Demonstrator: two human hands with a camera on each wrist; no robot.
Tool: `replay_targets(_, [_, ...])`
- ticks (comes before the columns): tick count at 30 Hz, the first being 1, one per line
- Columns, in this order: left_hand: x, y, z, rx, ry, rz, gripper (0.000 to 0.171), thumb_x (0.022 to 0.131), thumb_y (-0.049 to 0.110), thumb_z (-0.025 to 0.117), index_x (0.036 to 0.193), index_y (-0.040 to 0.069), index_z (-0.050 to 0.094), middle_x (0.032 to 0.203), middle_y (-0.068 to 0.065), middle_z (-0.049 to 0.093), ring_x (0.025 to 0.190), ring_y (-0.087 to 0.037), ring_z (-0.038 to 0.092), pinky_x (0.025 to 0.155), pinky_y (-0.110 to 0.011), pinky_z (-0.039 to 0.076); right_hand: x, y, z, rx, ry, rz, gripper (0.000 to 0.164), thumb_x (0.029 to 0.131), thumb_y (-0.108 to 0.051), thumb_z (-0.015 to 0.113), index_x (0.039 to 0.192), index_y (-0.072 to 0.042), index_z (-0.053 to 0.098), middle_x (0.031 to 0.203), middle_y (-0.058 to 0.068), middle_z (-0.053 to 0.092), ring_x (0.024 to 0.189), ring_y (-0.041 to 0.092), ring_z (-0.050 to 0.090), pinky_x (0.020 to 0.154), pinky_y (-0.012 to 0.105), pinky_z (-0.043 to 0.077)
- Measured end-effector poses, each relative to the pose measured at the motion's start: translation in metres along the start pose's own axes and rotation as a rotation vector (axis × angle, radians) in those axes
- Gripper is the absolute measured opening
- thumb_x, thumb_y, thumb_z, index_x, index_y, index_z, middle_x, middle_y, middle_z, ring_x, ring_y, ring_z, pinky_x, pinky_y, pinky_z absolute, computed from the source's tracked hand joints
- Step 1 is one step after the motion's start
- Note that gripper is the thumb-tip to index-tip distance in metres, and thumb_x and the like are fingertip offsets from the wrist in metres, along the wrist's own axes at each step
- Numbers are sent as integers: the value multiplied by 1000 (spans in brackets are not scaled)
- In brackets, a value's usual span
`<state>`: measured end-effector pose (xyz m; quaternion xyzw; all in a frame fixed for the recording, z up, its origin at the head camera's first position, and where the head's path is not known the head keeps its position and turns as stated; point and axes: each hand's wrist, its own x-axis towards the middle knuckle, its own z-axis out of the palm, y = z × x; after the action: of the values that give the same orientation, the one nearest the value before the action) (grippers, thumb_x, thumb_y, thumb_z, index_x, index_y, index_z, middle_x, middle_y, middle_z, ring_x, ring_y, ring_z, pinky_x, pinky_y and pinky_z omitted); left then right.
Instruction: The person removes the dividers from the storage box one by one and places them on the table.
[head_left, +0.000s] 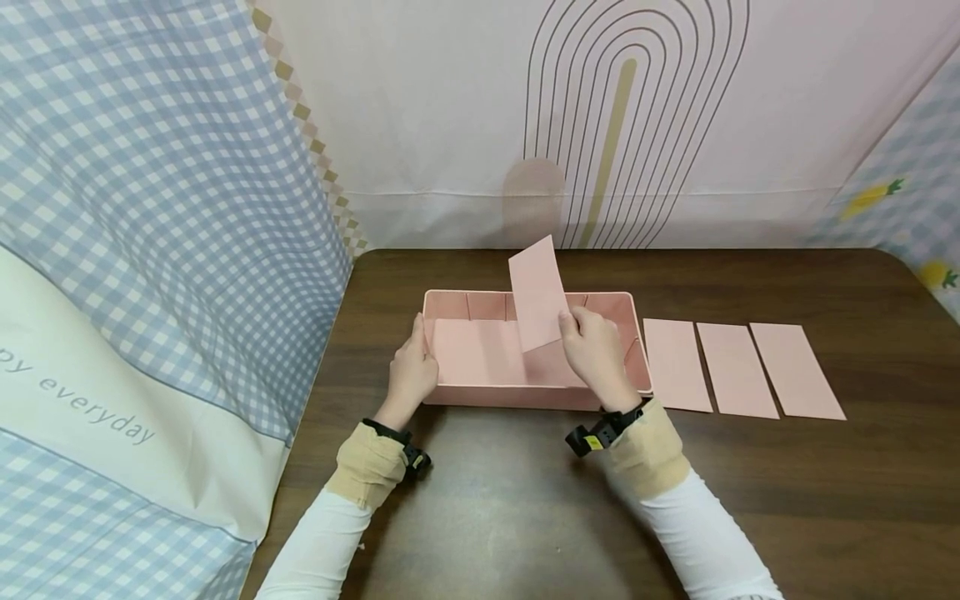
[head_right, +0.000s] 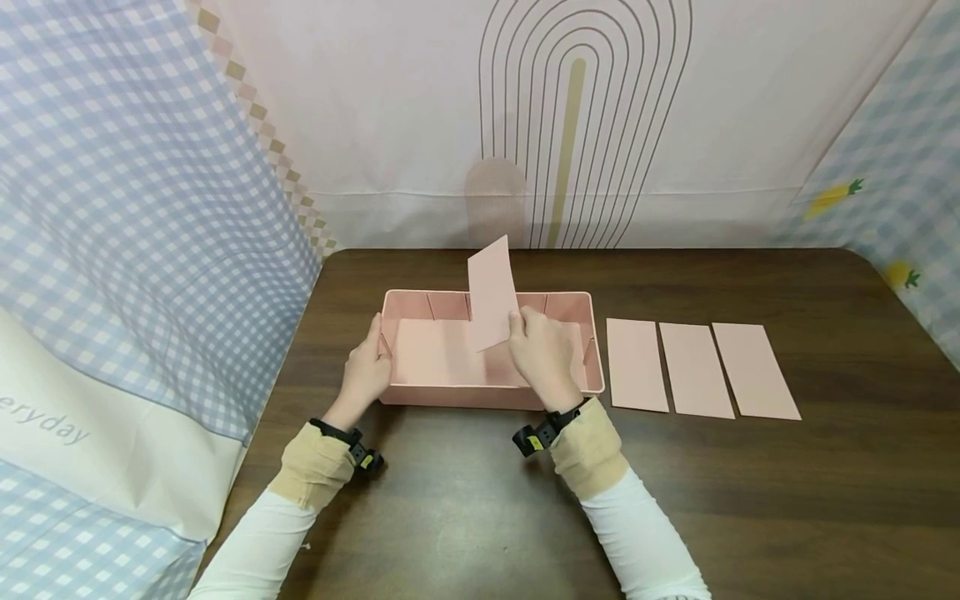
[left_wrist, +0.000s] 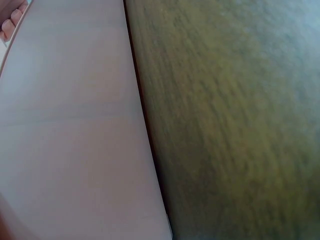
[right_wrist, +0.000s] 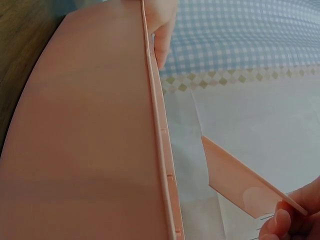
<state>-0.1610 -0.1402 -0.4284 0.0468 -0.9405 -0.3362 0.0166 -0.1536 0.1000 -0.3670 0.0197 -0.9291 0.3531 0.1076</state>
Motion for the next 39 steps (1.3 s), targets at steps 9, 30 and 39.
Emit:
replay_targets(9, [-1, 1, -1, -7, -32, -20, 56, 88, 5, 35, 142, 6, 17, 135, -18, 41, 117, -34, 45, 92, -48, 37, -1, 10, -5, -22, -14, 48, 36, 93, -24, 38, 60, -8, 37, 53, 4, 33, 48, 19, 33, 47, 27, 25])
replay_targets(30, [-1, 2, -2, -19, -36, -29, 58, 87, 4, 35, 142, 6, 16, 136, -18, 39, 118, -34, 44, 92, -48, 37, -2, 30, -14, 13, -18, 45, 38, 92, -23, 39, 58, -7, 35, 51, 1, 29, 46, 18, 29, 47, 28, 24])
replay_targets(39, [-1, 2, -2, -7, -34, -27, 58, 87, 4, 35, 141, 5, 17, 134, -19, 41, 116, -35, 45, 91, -49, 38, -5, 36, -17, 8, -35, 70, 36, 93, -24, 38, 63, -6, 42, 53, 3, 33, 48, 19, 33, 48, 28, 26])
